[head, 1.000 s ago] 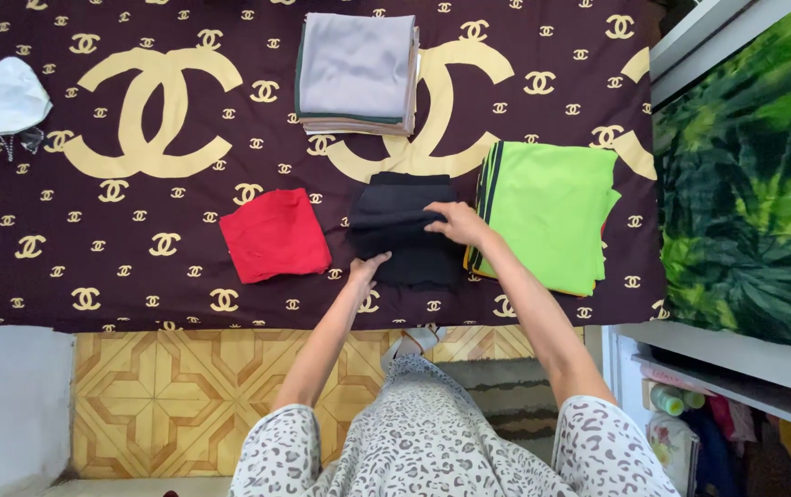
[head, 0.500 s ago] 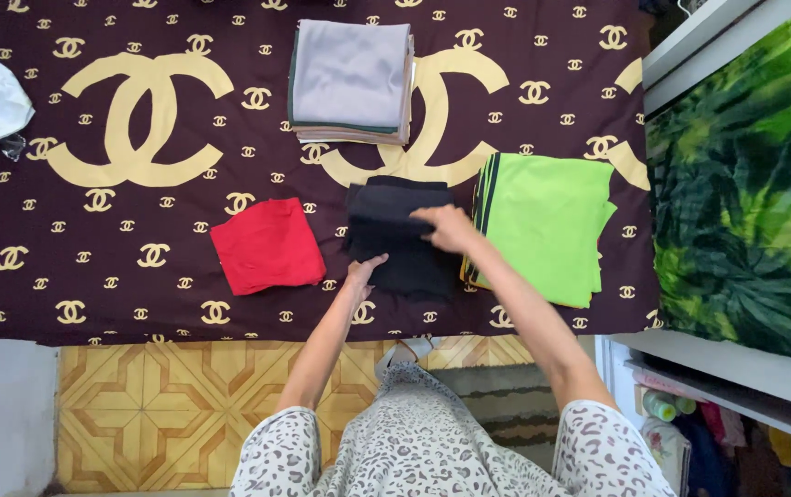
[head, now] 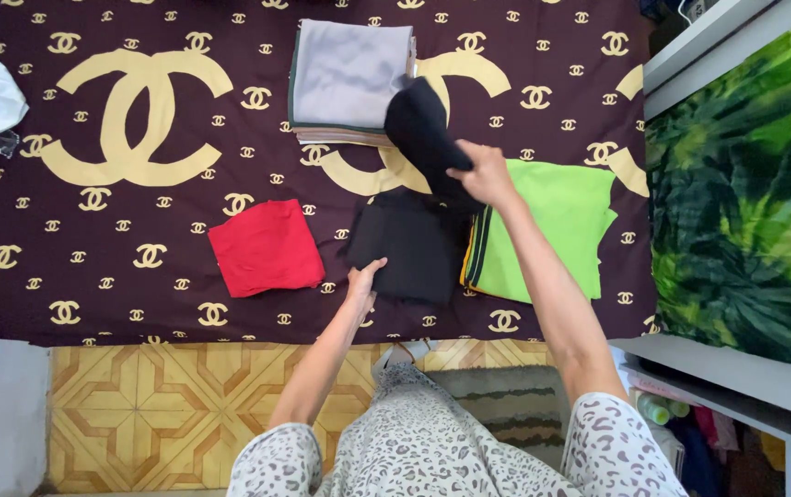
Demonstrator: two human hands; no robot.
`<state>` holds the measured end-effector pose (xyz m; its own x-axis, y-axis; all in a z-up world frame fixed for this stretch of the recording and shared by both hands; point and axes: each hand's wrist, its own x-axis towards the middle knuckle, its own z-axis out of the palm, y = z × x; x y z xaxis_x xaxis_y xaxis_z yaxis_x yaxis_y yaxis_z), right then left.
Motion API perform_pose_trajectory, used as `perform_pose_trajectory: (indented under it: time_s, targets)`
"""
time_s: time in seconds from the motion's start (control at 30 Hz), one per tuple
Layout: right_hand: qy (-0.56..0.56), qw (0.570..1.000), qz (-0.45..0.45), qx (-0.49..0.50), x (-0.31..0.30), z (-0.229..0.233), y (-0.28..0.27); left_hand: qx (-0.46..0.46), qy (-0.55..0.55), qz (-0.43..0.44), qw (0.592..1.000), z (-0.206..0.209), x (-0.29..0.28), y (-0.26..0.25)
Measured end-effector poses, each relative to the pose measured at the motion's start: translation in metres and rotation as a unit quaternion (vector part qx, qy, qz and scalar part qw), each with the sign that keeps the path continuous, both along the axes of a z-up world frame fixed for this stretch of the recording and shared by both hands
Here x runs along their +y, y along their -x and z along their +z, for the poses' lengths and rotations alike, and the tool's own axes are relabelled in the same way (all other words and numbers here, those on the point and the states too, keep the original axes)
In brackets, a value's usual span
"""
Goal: The person folds various colored garments on a bed and places them into a closet shelf. The person handles shirts and shorts, folding them neatly and stacking them in the closet.
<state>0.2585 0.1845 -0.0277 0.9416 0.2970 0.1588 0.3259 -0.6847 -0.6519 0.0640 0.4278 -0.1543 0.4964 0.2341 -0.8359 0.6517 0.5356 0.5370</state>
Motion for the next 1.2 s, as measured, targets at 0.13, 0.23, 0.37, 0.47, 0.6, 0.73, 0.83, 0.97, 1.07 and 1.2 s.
perform_pose_trajectory:
  time_s: [0.13,0.23,0.37,0.47,0.6,0.73,0.83,0.97,1.07,1.2]
  targets:
    - [0.159,0.981,0.074,-0.077,0.031,-0.006,0.037,-0.009,-0.04,0.039,0.998,-0.005,0.027,0.018]
    - [0.305,0.936,0.094,-0.151,0.043,-0.048,0.067,-0.018,-0.076,0.091,0.993,-0.021,0.065,0.043]
    - [0.373,0.907,0.151,0.121,0.037,-0.116,0.069,-0.018,-0.111,0.092,0.989,-0.022,0.102,0.066]
    - [0.374,0.898,0.169,0.161,0.018,-0.126,0.068,-0.019,-0.097,0.09,0.991,-0.012,0.104,0.07]
    - [0.268,0.945,0.178,0.061,-0.002,-0.055,0.106,-0.04,-0.101,0.066,0.992,0.032,0.093,0.064]
    - [0.026,0.982,0.127,0.139,-0.036,0.021,0.128,-0.074,-0.101,0.035,0.991,0.135,0.076,0.053]
    - [-0.117,0.983,0.009,0.143,-0.068,0.061,0.148,-0.109,-0.078,0.025,0.991,0.22,0.057,0.039]
    - [-0.218,0.96,-0.132,0.114,-0.139,0.048,0.16,-0.152,-0.042,-0.052,0.986,0.28,0.0,0.006]
    - [-0.23,0.946,-0.215,0.077,-0.198,0.031,0.172,-0.18,-0.001,-0.094,0.979,0.264,-0.059,-0.013]
    - [-0.287,0.905,-0.313,0.03,-0.244,0.048,0.19,-0.211,0.095,-0.078,0.97,0.26,-0.135,-0.031]
